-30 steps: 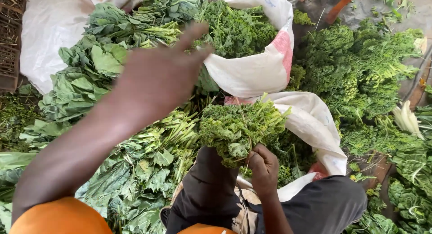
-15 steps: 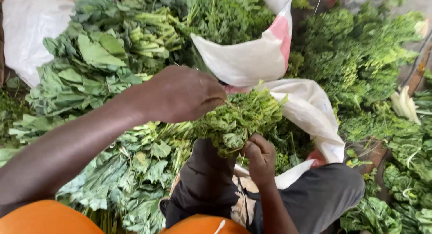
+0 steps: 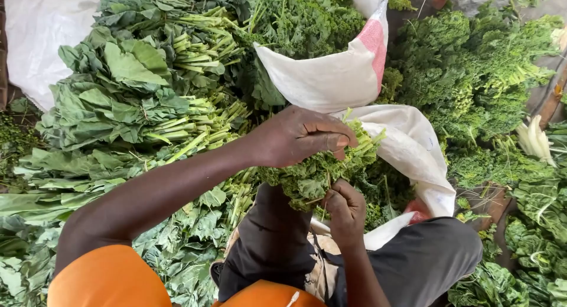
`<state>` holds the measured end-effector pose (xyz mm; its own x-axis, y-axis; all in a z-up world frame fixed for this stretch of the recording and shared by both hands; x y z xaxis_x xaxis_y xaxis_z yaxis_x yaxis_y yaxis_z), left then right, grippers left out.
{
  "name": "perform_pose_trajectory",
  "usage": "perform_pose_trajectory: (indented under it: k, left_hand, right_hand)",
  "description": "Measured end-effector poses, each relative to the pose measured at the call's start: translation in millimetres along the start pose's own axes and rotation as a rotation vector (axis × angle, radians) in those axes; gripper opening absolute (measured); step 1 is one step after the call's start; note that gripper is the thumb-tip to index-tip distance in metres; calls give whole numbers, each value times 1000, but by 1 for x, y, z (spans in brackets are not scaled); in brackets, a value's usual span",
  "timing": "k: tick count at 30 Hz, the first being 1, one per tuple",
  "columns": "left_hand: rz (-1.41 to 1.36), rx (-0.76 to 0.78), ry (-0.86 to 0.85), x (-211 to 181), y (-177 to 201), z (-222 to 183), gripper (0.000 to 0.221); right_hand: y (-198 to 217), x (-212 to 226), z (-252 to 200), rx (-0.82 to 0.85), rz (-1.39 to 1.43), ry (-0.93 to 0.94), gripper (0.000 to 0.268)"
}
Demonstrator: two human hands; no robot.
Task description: Sorting and bundling leafy greens using twine
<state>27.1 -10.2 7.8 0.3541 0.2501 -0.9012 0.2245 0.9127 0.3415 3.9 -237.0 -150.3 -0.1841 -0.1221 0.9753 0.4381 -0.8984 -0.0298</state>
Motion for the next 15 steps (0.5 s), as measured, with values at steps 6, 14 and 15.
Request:
perform_pose_trajectory:
  k: [6, 14, 15]
  left_hand:
    - [39, 104, 53, 8, -1, 0, 49]
    - [25, 122, 134, 11, -3, -1, 29]
    - [-56, 82, 190, 14, -3, 0, 27]
  right_hand:
    - [4, -10, -5, -9, 10, 0, 48]
    - [3, -3, -9, -81, 54, -190, 22]
    - [3, -6, -9, -82, 79, -185, 22]
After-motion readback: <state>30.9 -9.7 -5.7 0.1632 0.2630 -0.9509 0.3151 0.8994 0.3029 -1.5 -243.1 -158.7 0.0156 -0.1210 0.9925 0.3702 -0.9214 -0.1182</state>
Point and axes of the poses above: each hand's wrist, its own z-axis towards the middle knuckle, its own y-axis out of the back of the hand, x = y × z, the point moved 3 cm from there along z, towards the middle knuckle, and after that the axes turned 1 degree about -x, right-handed, at the moved point
